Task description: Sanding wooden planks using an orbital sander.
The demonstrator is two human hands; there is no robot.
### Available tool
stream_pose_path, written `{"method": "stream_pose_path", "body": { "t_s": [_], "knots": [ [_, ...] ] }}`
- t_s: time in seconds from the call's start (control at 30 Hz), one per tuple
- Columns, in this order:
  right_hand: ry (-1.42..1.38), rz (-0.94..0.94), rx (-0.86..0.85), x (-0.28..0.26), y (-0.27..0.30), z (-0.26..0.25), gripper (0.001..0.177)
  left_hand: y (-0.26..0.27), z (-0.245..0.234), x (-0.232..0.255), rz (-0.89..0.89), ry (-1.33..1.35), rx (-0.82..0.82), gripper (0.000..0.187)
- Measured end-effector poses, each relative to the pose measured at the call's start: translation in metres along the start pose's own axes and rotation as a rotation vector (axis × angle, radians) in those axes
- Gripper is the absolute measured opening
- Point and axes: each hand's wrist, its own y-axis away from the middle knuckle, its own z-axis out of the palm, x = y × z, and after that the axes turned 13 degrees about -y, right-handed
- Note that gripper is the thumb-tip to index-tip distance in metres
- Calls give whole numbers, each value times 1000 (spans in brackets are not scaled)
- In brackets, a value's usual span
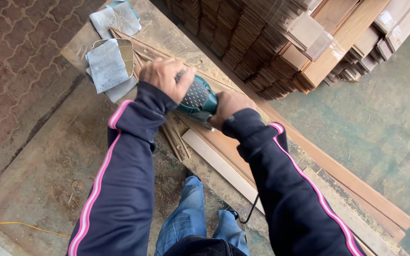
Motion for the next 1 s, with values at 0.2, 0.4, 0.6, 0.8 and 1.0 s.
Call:
{"method": "stream_pose_path", "body": {
  "t_s": [0.2,0.4,0.6,0.8,1.0],
  "knots": [
    [-16,-96,117,-8,-2,9,36,2,-15,-11,70,36,98,39],
    [-42,27,78,75,82,14,41,38,7,102,88,9,140,34],
    [-92,115,119,205,198,46,44,101,38,254,56,175,-23,36],
    [-98,313,140,334,327,77,48,174,92,414,127,256,-60,39],
    [-169,468,256,493,448,140,52,244,121,569,158,395,-79,39]
  ]
}}
